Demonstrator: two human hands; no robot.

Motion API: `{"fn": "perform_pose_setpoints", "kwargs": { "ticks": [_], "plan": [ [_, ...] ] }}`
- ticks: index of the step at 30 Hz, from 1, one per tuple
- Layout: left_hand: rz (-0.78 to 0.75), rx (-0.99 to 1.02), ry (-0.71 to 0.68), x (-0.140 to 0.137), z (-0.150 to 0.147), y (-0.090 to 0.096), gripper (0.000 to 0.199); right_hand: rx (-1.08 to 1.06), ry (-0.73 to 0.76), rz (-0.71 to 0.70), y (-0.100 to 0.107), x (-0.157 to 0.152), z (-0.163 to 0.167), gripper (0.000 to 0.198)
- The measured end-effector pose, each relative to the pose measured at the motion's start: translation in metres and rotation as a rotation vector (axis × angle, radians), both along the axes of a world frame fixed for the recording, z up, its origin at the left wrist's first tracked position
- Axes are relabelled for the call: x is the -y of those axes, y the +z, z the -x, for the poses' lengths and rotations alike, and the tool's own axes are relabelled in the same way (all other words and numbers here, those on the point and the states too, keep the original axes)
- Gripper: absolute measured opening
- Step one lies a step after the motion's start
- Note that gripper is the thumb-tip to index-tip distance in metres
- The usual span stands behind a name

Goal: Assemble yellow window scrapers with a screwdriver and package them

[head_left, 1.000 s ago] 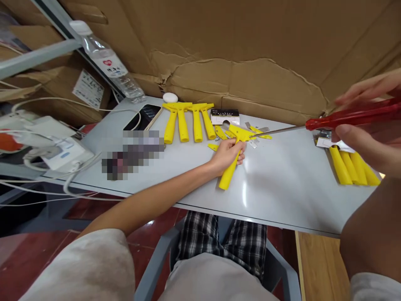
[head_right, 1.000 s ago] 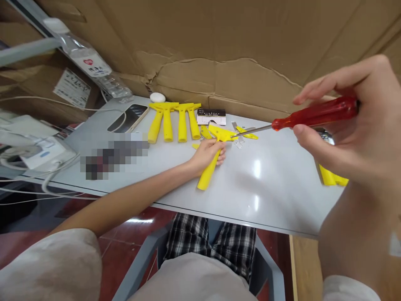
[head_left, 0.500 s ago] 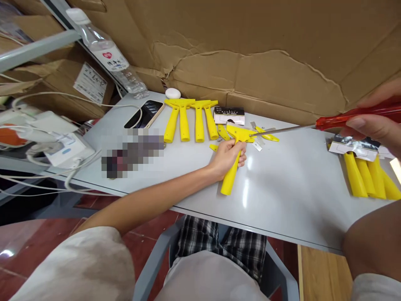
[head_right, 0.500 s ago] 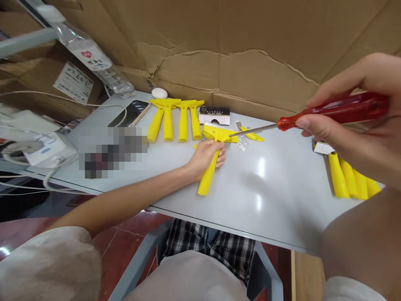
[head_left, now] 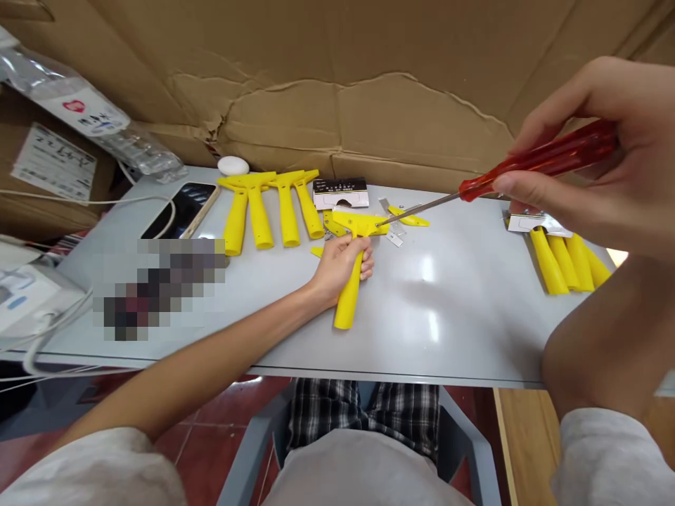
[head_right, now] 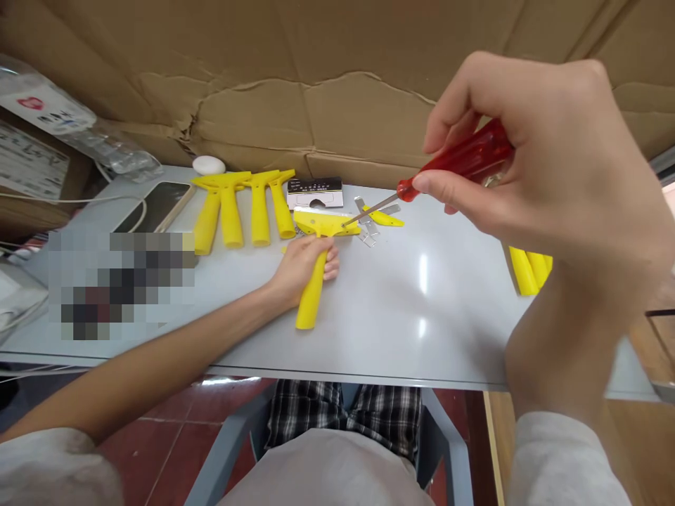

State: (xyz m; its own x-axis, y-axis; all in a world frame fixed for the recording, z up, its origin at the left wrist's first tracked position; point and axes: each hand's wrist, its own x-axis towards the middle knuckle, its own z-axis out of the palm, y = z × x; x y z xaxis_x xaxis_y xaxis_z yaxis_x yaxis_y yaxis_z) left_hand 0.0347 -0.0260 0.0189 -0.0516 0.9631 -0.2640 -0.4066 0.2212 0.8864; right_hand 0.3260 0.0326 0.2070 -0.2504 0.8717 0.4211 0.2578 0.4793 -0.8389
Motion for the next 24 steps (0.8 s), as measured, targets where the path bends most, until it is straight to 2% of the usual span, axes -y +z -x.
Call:
{"fn": "perform_pose_setpoints", "kwargs": {
  "ticks": [2,5,7,9,11,14,16,18,22,24],
  "plan": [
    [-0.001,-0.007,-0.002,0.000,0.000,-0.001,0.036,0.181,0.037,0.056,0.005,0.004,0.013,0.059],
    [0.002,-0.025,-0.016,-0.001,0.000,0.000,0.037,0.028,-0.016,0.275,0.008,0.008,0.017,0.056],
    [0.002,-0.033,-0.023,-0.001,0.000,0.000,0.037,0.027,-0.013,0.371,0.010,0.012,0.017,0.054],
    [0.001,-0.035,-0.027,-0.002,0.001,0.001,0.036,0.139,0.004,0.289,0.012,0.016,0.019,0.055],
    [0.004,-0.030,-0.032,-0.002,0.001,0.001,0.037,0.290,0.042,0.073,0.013,0.020,0.022,0.053],
    [0.013,-0.023,-0.036,-0.003,0.001,0.001,0.038,0.579,0.150,-0.315,0.012,0.022,0.023,0.026],
    [0.014,-0.028,-0.039,-0.003,0.001,0.001,0.038,0.678,0.176,-0.468,0.010,0.020,0.020,0.011],
    [0.011,-0.036,-0.042,-0.003,0.001,0.001,0.039,0.684,0.160,-0.489,0.008,0.018,0.015,0.017],
    [-0.001,-0.040,-0.049,-0.002,0.000,0.001,0.038,0.673,0.139,-0.420,0.006,0.015,0.003,0.039],
    [-0.009,-0.039,-0.054,-0.002,0.000,0.000,0.037,0.682,0.109,-0.437,0.006,0.014,-0.001,0.041]
  ]
}}
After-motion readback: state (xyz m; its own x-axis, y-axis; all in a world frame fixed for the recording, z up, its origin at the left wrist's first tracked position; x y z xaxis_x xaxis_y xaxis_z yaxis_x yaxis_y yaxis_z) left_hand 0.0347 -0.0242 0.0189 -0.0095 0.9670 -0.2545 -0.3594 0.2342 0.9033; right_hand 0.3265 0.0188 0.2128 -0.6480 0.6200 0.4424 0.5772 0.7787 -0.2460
